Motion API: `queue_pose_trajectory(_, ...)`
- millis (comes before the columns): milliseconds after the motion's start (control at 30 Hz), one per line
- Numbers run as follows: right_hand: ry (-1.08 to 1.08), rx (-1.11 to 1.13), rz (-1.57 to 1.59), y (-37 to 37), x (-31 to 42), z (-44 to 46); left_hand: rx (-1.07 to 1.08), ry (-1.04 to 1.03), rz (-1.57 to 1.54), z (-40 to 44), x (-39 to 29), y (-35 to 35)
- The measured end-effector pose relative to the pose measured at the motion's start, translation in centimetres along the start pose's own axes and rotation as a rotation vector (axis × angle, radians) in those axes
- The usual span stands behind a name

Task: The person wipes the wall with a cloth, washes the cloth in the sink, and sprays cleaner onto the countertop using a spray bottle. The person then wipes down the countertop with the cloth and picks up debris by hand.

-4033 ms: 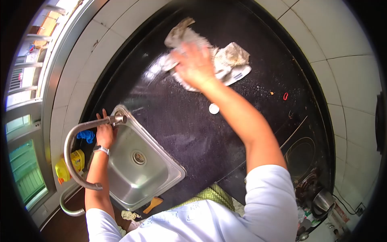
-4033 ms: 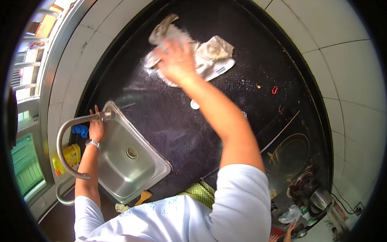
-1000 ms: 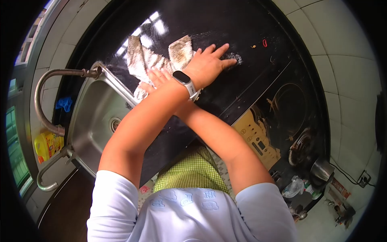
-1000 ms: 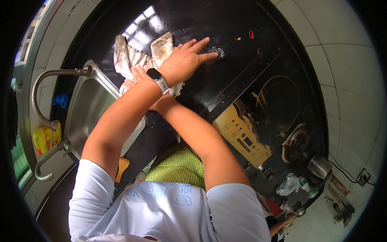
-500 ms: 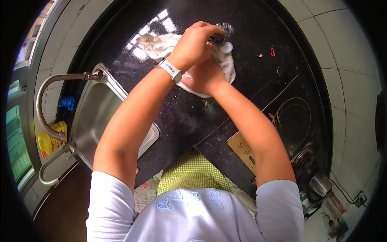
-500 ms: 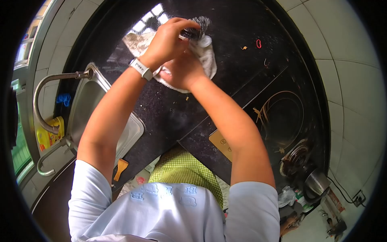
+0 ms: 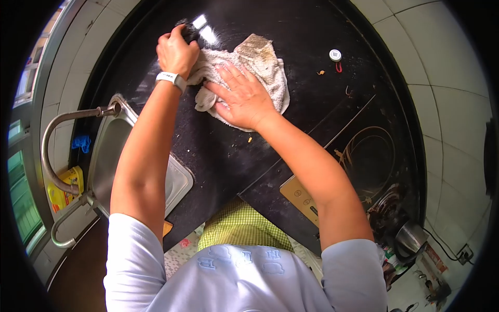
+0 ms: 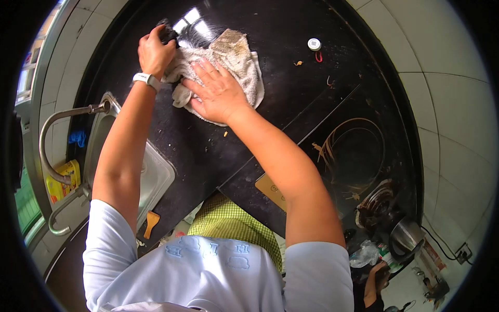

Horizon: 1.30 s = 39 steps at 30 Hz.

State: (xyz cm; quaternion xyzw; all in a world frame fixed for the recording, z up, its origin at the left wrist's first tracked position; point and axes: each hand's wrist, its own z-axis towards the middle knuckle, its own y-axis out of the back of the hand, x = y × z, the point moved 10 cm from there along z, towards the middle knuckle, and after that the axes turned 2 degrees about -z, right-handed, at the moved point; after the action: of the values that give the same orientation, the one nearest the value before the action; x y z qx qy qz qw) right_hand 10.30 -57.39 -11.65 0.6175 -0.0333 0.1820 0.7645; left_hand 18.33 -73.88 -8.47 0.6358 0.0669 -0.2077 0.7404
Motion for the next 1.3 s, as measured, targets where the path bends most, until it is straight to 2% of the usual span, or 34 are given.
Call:
queue_pose_trajectory(67,-0.004,0.003,0.022,-0.1,0.6,0.1,-0.071,0.041,0.129,-0.7,-0.5,0.4)
queue_pose_trajectory(100,-0.010,-0.003,0.095,0.0,0.4,0.2,-0.310,-0.235,0.209,-2.0,-5.2,1.9)
queue_pose_trajectory(133,-0.016,-0.032,0.105,0.6,0.4,0.2,-0.387,-0.382,0.144,-2.9,-8.3,2.4)
queue_pose_trajectory(167,-0.016,0.066,0.033,0.5,0.3,0.4,-0.271,-0.592,-0.143,-3.3,-12.5,0.0)
queue_pose_trajectory(200,-0.014,0.164,-0.026,0.0,0.6,0.5,-0.307,-0.565,-0.144,-3.8,-13.1,0.7)
queue_pose_trajectory(233,0.006,0.057,0.121,0.7,0.7,0.5,-0.189,-0.654,-0.350,-4.4,-15.6,-1.0)
queue_pose_trajectory(267,0.021,-0.198,0.461,0.8,-0.3,-0.3,-0.092,-0.688,-0.552,-6.5,-20.5,-3.0)
queue_pose_trajectory(300,0.047,-0.144,0.305,1.0,0.5,-0.1,0.074,-0.641,-0.509,-6.3,-20.9,-4.0)
queue_pose_trajectory(367,0.076,-0.045,0.096,-0.5,0.7,-0.1,0.134,-0.754,-0.570,-8.6,-26.9,-7.2)
queue_pose_trajectory(400,0.072,-0.056,0.136,-0.6,0.6,0.0,0.160,-0.757,-0.552,-8.6,-27.2,-7.4)
queue_pose_trajectory(467,0.074,-0.109,0.171,-0.1,0.5,0.1,0.179,-0.983,-0.411,-10.5,-31.8,-9.2)
queue_pose_trajectory(533,0.082,-0.101,0.174,0.3,0.3,-0.2,0.266,-1.010,-0.335,-10.9,-32.9,-9.8)
queue_pose_trajectory(567,0.096,-0.106,0.191,0.3,0.3,0.3,0.472,-1.020,-0.116,-11.7,-33.5,-12.3)
queue_pose_trajectory(600,0.095,-0.105,0.193,0.5,-0.3,0.0,0.461,-1.008,-0.149,-11.7,-33.4,-12.0)
queue_pose_trajectory(667,0.086,-0.135,0.212,0.2,0.0,0.5,0.422,-0.941,-0.295,-11.4,-31.8,-10.9)
queue_pose_trajectory(733,0.091,-0.143,0.232,0.2,-0.1,0.6,0.446,-0.924,-0.291,-11.1,-31.0,-10.9)
queue_pose_trajectory(800,0.105,-0.124,0.164,-0.2,-0.5,1.2,0.311,-0.933,-0.342,-9.7,-29.0,-9.1)
queue_pose_trajectory(833,0.156,-0.158,0.020,0.6,-0.2,1.5,0.243,-0.917,-0.403,-8.5,-27.7,-7.9)
queue_pose_trajectory(867,0.262,0.110,0.173,-3.0,-0.9,3.2,0.132,-0.856,-0.410,-5.8,-24.4,-5.0)
queue_pose_trajectory(933,0.058,-0.162,0.339,0.9,-3.7,2.9,0.003,-0.828,-0.482,-4.4,-21.4,-2.4)
queue_pose_trajectory(967,-0.067,-0.100,0.106,1.2,-5.1,3.2,-0.001,-0.695,-0.456,-3.1,-18.3,-1.2)
queue_pose_trajectory(1000,-0.187,-0.031,-0.126,1.7,-6.9,3.5,-0.056,-0.681,-0.490,-2.5,-15.1,0.7)
queue_pose_trajectory(1067,-0.098,-0.152,-0.102,2.6,-10.4,2.1,-0.051,-0.602,-0.320,-1.0,-8.9,1.9)
queue_pose_trajectory(1200,-0.285,-0.125,-0.293,4.2,-17.8,0.5,-0.015,-0.354,-0.181,-1.6,3.9,3.2)
queue_pose_trajectory(1300,-0.317,-0.131,-0.211,2.9,-18.4,1.4,0.007,-0.302,-0.100,-2.7,9.3,3.3)
